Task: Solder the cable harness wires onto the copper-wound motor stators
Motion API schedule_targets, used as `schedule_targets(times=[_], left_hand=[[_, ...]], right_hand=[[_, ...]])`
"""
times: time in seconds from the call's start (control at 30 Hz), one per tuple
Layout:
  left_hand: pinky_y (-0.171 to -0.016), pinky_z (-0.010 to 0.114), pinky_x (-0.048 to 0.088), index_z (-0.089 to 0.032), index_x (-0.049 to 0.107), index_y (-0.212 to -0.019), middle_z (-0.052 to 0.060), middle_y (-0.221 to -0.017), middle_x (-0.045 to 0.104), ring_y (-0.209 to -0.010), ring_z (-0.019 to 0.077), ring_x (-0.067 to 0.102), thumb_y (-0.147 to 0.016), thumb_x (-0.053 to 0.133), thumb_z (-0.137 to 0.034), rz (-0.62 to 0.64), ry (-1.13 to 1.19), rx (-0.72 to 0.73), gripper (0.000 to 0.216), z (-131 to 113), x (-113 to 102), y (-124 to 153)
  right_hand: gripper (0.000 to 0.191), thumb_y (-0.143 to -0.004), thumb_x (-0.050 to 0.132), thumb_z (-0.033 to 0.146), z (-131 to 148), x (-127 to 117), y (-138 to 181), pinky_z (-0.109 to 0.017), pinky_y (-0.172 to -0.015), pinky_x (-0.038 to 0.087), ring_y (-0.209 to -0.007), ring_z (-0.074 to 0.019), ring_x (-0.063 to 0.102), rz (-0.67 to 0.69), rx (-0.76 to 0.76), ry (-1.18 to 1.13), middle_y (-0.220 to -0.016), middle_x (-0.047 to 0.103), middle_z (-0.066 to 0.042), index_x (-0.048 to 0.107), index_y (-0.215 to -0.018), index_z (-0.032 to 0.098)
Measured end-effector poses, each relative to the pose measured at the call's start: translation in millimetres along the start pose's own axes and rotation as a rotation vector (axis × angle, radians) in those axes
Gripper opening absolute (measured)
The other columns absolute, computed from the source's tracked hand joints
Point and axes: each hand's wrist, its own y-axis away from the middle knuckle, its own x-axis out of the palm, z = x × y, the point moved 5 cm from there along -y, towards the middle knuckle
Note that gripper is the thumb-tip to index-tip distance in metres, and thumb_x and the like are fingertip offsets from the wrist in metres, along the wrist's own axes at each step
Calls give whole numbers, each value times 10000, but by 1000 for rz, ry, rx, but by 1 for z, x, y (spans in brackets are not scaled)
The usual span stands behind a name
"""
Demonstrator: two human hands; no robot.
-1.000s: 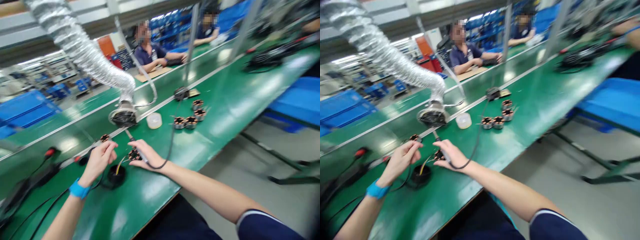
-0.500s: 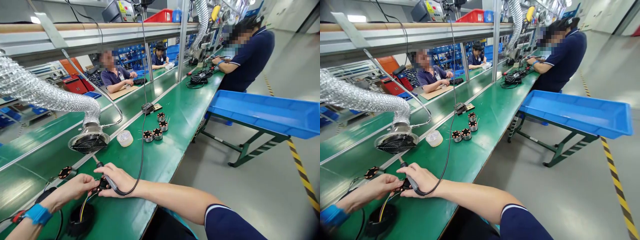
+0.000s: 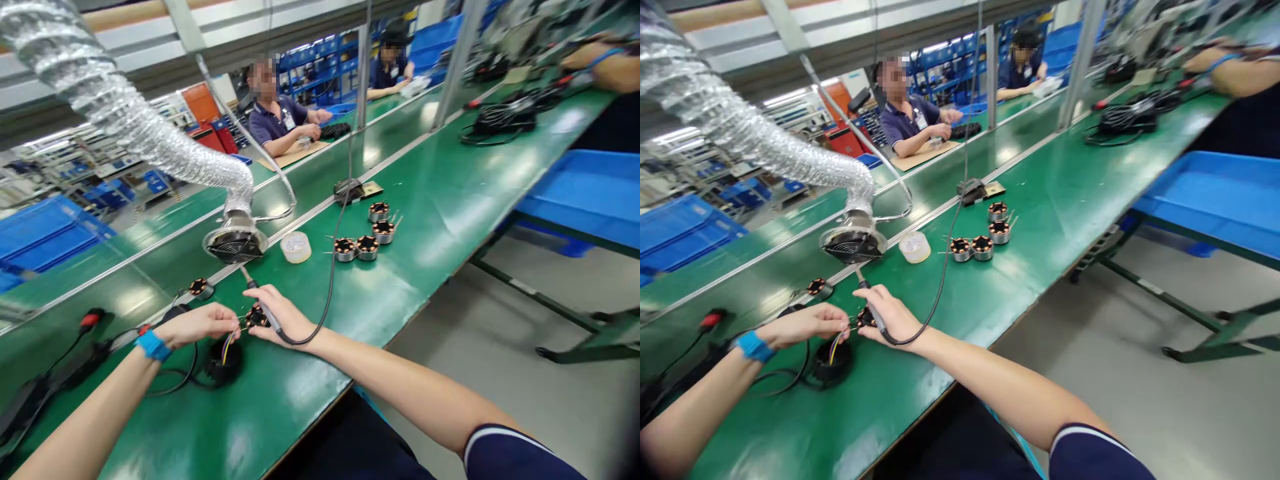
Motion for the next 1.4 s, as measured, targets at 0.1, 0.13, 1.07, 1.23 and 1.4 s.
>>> schedule_targets(times=[0.1, 0.13, 1.07, 1.23, 1.4], left_hand=[[-600, 259, 193, -132, 667, -723, -8, -640, 522, -607, 101, 309, -691, 777, -711, -101, 3, -31, 591, 5, -5, 2], [-597, 259, 190, -134, 646, -697, -17, -624, 505, -601, 96, 306, -659, 802, -711, -136, 20, -35, 599, 6, -5, 3], [-553, 284, 181, -137, 572, -532, -37, -521, 470, -534, 72, 352, -411, 955, -608, -278, 476, -10, 619, 12, 35, -7], [-615, 265, 309, -104, 734, -685, 24, -654, 625, -637, 97, 491, -462, 959, -550, -190, 573, 39, 546, 23, 39, -4], [-676, 266, 355, -94, 723, -663, 28, -657, 636, -663, 102, 516, -483, 960, -511, -264, 549, 52, 512, 33, 38, -5]], right_hand=[[810, -795, 839, 144, 2, 0, 2, -357, -973, 520, -1049, -209, 594, 8, -11, -31, -1244, 507, -63, 432, -1480, 288], [786, -806, 826, 139, 5, 0, 2, -360, -969, 524, -1052, -212, 596, 9, -18, -44, -1245, 508, -65, 437, -1473, 285], [606, -849, 744, 340, 6, 0, 8, -451, -934, 584, -1008, -280, 702, -6, 16, 76, -1278, 580, -110, 520, -1406, 258], [615, -839, 752, 387, 8, 1, 7, -464, -893, 587, -952, -287, 713, -25, 23, 122, -1265, 593, -118, 529, -1396, 254], [602, -849, 741, 387, 12, 2, 7, -482, -903, 581, -973, -292, 709, -11, 42, 111, -1267, 592, -124, 517, -1393, 258]])
